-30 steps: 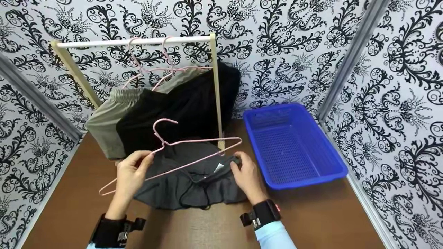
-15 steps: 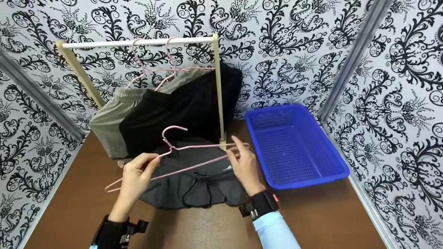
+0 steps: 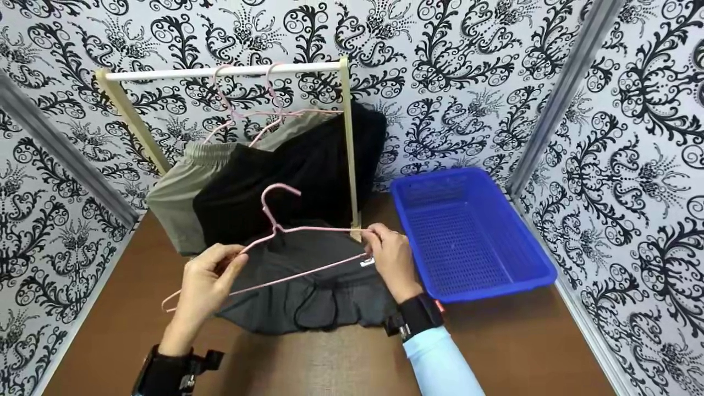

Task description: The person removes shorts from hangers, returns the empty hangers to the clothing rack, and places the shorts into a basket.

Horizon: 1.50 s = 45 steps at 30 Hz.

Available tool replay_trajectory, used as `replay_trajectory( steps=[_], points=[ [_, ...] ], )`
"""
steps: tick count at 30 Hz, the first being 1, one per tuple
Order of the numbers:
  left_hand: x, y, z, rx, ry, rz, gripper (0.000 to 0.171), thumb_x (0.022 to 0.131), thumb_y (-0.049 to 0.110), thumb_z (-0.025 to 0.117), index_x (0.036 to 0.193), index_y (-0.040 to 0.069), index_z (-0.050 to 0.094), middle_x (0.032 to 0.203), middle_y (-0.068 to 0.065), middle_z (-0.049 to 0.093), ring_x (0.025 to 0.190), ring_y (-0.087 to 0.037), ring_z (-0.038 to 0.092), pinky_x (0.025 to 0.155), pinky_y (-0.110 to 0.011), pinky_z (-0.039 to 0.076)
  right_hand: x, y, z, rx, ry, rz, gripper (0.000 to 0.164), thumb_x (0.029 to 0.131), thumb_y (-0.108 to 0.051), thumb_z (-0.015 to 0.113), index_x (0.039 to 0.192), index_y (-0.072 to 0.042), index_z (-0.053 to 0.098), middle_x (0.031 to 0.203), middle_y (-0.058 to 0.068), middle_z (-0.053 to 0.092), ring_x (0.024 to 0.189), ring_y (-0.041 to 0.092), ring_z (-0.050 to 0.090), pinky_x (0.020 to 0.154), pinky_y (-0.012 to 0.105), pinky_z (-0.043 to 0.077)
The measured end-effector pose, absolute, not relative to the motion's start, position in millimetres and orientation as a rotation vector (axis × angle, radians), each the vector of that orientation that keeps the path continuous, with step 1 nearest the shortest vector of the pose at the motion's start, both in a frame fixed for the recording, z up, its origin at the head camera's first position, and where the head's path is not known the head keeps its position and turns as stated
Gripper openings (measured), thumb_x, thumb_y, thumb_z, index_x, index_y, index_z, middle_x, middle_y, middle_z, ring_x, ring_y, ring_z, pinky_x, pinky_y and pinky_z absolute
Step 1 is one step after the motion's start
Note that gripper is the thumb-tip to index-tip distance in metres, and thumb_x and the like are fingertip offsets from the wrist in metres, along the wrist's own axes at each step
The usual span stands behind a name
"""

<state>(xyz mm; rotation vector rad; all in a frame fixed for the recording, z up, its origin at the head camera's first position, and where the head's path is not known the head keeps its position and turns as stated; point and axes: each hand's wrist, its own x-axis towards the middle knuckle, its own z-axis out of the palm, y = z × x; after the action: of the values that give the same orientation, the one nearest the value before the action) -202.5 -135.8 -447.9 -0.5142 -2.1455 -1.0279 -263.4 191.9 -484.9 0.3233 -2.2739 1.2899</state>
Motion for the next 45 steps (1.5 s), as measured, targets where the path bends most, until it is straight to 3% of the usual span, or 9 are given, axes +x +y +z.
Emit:
replay_trajectory(
  steps=[13, 17, 22, 26, 31, 45],
  points=[
    [-197, -168, -446, -0.484, -2.148, -0.912, 0.009, 0.084, 0.0, 0.082, 0.083, 0.006, 0.076, 0.07, 0.001, 0.06, 0.059, -0.006, 0.05, 0.054, -0.017, 0.04, -268, 200, -485, 0.241, -2.245, 1.284, 0.012, 0.099, -0.009, 0.068, 0.092, 0.0, 0.072, 0.065, 0.008, 0.071, 0.055, 0.023, 0.068, 0.049, 0.012, 0.044],
    [-196, -171, -446, -0.471, -2.114, -0.915, 0.011, 0.082, -0.003, 0.083, 0.081, 0.006, 0.076, 0.068, 0.002, 0.059, 0.059, -0.004, 0.048, 0.052, -0.017, 0.039, -266, 199, -484, 0.266, -2.27, 1.285, 0.014, 0.098, -0.009, 0.07, 0.108, 0.002, 0.073, 0.075, 0.01, 0.074, 0.063, 0.023, 0.07, 0.055, 0.014, 0.048],
    [-195, -173, -444, -0.463, -2.072, -0.906, 0.013, 0.081, -0.005, 0.083, 0.08, 0.007, 0.075, 0.068, 0.002, 0.058, 0.059, -0.006, 0.048, 0.053, -0.018, 0.038, -263, 200, -488, 0.283, -2.248, 1.261, 0.039, 0.096, -0.006, 0.07, 0.133, 0.003, 0.064, 0.101, 0.014, 0.077, 0.084, 0.027, 0.072, 0.073, 0.016, 0.05],
    [-196, -175, -442, -0.451, -2.045, -0.898, 0.013, 0.081, -0.004, 0.083, 0.081, 0.007, 0.076, 0.067, 0.002, 0.058, 0.059, -0.009, 0.047, 0.054, -0.021, 0.037, -259, 203, -497, 0.273, -2.238, 1.284, 0.041, 0.097, -0.004, 0.067, 0.136, 0.007, 0.06, 0.118, 0.02, 0.072, 0.1, 0.034, 0.071, 0.083, 0.03, 0.057],
    [-196, -178, -439, -0.42, -2.016, -0.893, 0.012, 0.082, -0.004, 0.082, 0.08, 0.006, 0.076, 0.068, 0.0, 0.059, 0.059, -0.009, 0.048, 0.055, -0.02, 0.037, -254, 206, -511, 0.27, -2.299, 1.221, 0.037, 0.097, -0.005, 0.067, 0.13, 0.01, 0.062, 0.122, 0.024, 0.068, 0.107, 0.04, 0.068, 0.088, 0.054, 0.055],
    [-197, -190, -426, -0.323, -1.954, -0.894, 0.007, 0.086, -0.004, 0.079, 0.082, 0.0, 0.075, 0.069, -0.007, 0.06, 0.06, -0.009, 0.047, 0.058, -0.017, 0.035, -245, 210, -543, 0.324, -2.497, 1.125, 0.046, 0.098, -0.011, 0.066, 0.137, 0.01, 0.058, 0.14, 0.032, 0.057, 0.132, 0.052, 0.051, 0.11, 0.063, 0.038]
  ],
)
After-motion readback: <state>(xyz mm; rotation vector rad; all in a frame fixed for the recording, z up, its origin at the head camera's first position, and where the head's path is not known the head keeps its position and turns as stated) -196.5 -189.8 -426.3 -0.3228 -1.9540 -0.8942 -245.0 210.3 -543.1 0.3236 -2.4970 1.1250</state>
